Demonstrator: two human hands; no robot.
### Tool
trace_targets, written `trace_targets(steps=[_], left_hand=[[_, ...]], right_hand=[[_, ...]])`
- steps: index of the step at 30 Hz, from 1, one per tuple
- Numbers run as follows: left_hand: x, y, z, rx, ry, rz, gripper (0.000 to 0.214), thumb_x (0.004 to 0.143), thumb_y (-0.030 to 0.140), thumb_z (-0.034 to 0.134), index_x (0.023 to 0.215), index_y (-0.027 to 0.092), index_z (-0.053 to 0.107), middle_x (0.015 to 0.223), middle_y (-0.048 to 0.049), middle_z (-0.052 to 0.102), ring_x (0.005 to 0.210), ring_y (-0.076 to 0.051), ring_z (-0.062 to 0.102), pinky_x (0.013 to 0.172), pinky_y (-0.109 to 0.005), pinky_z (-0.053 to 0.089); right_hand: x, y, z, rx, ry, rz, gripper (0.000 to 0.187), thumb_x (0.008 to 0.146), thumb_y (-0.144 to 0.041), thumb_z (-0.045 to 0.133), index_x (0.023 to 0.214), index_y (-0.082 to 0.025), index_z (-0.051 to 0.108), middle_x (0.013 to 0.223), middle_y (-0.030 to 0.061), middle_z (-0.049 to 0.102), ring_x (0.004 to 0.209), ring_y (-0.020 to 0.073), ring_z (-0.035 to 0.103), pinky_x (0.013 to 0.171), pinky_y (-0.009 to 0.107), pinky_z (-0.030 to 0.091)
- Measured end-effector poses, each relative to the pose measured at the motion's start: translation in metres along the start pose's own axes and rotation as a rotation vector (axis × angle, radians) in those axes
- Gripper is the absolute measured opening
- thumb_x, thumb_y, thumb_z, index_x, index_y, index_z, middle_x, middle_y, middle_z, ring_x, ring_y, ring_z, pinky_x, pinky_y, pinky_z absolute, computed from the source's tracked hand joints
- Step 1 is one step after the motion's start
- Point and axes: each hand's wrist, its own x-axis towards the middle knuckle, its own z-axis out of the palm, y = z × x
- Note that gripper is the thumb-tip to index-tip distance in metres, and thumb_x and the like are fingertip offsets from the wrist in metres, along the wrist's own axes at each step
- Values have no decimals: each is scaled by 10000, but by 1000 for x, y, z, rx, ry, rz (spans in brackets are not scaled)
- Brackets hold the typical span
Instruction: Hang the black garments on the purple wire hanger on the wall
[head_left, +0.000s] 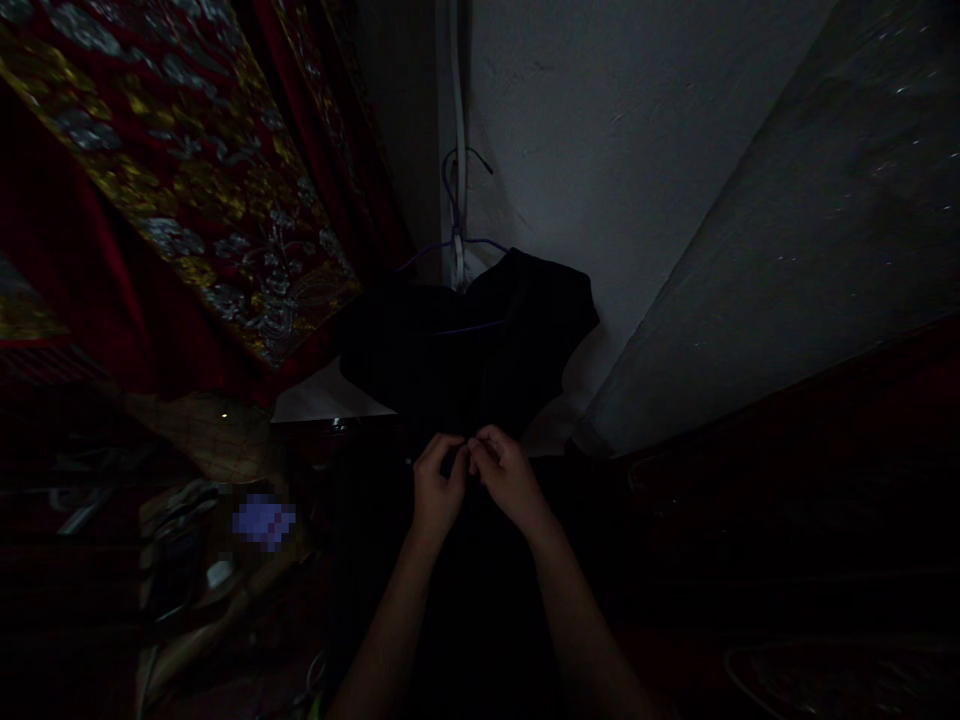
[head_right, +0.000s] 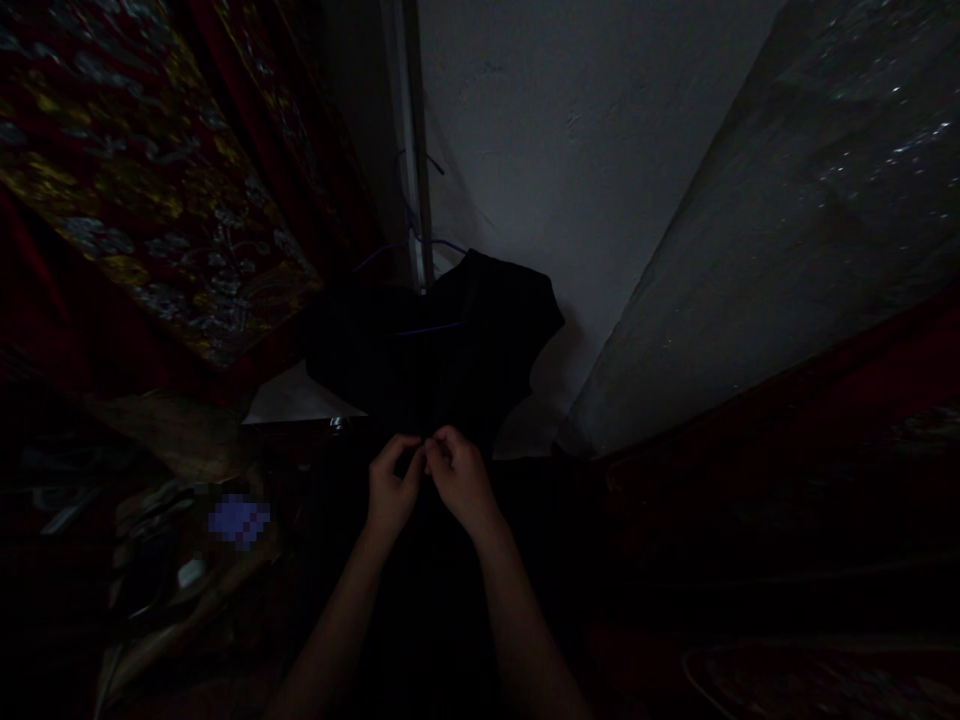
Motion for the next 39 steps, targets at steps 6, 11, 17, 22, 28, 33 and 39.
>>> trace_targets(steps=[6, 11, 17, 22, 28, 33, 39], left_hand=[[-4, 2, 4, 15, -25, 9, 83, 907, 144, 573, 896, 192, 641, 843, -13, 650, 825, -156, 629, 756, -256, 466], [-5, 5, 4, 15, -16, 10, 89, 931, 161, 557, 882, 194, 623, 822, -5, 634, 800, -147, 612, 741, -247, 453], [-2, 8, 0, 4, -9, 25, 103, 941, 170, 546, 863, 189, 611, 815, -6, 624, 790, -144, 602, 745, -248, 449], [-3, 2, 1, 34, 32, 36, 95, 942, 187, 538, 865, 187, 592, 822, -14, 613, 801, -155, 601, 745, -254, 446], [-12, -28, 4, 122, -4, 26, 109, 939, 204, 529, 846, 193, 585, 807, -22, 610, 781, -170, 609, 725, -269, 455], [16, -33, -8, 159, -146, 33, 77, 912, 211, 577, 863, 189, 632, 843, -40, 669, 809, -187, 656, 747, -288, 484], [127, 59, -40, 111, 76, 380, 408, 954, 219, 571, 1361, 205, 557, 1075, -62, 686, 949, -163, 642, 897, -307, 488]], right_hand=[[0, -7, -4, 201, 30, 161, 178, 712, -351, 596, 690, -179, 638, 488, -15, 573, 387, 94, 462, 399, 212, 316], [3, -16, -4, 463, 85, 310, 250, 637, -402, 652, 651, -154, 679, 457, -1, 569, 338, 65, 396, 360, 197, 215], [8, -24, 3, 666, 50, 423, 220, 553, -360, 701, 571, -147, 652, 390, -51, 456, 319, 25, 275, 357, 198, 137], [41, -57, -2, 564, 97, 232, 197, 565, -344, 671, 562, -147, 662, 405, -41, 466, 366, 40, 340, 375, 186, 167], [118, -125, -22, 454, 73, 97, 168, 697, -255, 610, 571, -144, 618, 443, -60, 431, 369, 21, 283, 374, 187, 158], [136, -157, -30, 379, 12, -21, 215, 810, -246, 594, 622, -143, 604, 457, -59, 436, 363, 22, 306, 371, 177, 179], [111, -161, -25, 221, -3, -186, 186, 780, -264, 601, 628, -157, 607, 433, -54, 466, 371, 38, 370, 387, 171, 224]])
